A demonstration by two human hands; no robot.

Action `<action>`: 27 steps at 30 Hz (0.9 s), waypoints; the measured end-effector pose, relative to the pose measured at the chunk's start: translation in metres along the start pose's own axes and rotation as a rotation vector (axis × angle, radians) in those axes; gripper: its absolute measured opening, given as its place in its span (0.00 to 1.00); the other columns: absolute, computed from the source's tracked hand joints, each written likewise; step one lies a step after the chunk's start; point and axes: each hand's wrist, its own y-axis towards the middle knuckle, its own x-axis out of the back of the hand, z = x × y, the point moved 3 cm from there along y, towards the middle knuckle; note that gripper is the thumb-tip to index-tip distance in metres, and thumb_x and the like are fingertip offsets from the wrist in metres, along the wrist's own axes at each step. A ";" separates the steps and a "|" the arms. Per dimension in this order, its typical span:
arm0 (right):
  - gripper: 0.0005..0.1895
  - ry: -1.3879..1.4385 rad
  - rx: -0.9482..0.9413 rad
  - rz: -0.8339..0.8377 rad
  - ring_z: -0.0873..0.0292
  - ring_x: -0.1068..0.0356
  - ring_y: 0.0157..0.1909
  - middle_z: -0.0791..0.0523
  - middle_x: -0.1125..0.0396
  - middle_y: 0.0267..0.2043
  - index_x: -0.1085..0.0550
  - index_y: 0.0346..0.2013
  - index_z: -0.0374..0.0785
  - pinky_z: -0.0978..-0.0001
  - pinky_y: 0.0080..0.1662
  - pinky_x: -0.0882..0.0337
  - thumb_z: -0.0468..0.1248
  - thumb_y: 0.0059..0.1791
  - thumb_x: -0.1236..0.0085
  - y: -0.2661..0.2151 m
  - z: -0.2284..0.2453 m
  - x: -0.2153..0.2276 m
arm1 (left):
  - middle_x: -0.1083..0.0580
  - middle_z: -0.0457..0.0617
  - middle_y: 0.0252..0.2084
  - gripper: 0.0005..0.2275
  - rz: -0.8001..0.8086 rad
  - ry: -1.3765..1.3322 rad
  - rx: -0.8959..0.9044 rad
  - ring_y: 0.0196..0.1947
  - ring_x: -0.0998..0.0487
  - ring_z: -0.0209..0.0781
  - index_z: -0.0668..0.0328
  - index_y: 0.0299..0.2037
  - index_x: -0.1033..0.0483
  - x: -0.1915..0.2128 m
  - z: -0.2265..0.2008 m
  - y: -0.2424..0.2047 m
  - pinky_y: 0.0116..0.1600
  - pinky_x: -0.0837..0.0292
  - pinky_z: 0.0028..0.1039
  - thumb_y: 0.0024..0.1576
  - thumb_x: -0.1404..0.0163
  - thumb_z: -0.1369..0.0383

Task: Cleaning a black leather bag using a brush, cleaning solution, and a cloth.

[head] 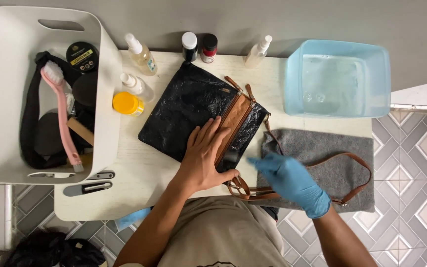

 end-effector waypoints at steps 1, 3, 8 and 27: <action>0.12 0.003 0.001 -0.001 0.38 0.22 0.35 0.46 0.22 0.35 0.16 0.40 0.46 0.46 0.34 0.22 0.30 0.47 0.43 0.003 -0.003 0.003 | 0.52 0.68 0.76 0.43 0.001 0.003 0.001 0.75 0.53 0.66 0.61 0.68 0.40 0.000 0.000 -0.001 0.73 0.66 0.56 0.42 0.37 0.49; 0.10 -0.011 -0.143 -0.122 0.51 0.22 0.32 0.51 0.22 0.34 0.16 0.40 0.46 0.61 0.40 0.22 0.37 0.51 0.45 0.009 -0.013 0.013 | 0.51 0.68 0.76 0.44 -0.008 -0.017 0.003 0.75 0.53 0.66 0.61 0.68 0.40 0.001 0.000 0.000 0.73 0.67 0.56 0.43 0.38 0.48; 0.13 -0.028 -0.084 -0.010 0.44 0.22 0.33 0.50 0.22 0.36 0.17 0.43 0.46 0.53 0.35 0.23 0.32 0.49 0.45 -0.001 -0.013 -0.006 | 0.51 0.69 0.75 0.43 -0.021 -0.024 -0.012 0.75 0.53 0.67 0.62 0.68 0.39 0.003 0.001 0.000 0.73 0.66 0.56 0.43 0.37 0.48; 0.17 -0.044 -0.147 0.063 0.44 0.20 0.38 0.48 0.21 0.40 0.17 0.49 0.54 0.54 0.38 0.19 0.33 0.51 0.46 0.003 0.016 0.004 | 0.50 0.69 0.75 0.43 -0.042 -0.021 -0.048 0.75 0.51 0.66 0.62 0.67 0.39 -0.001 0.005 -0.004 0.73 0.65 0.56 0.45 0.38 0.44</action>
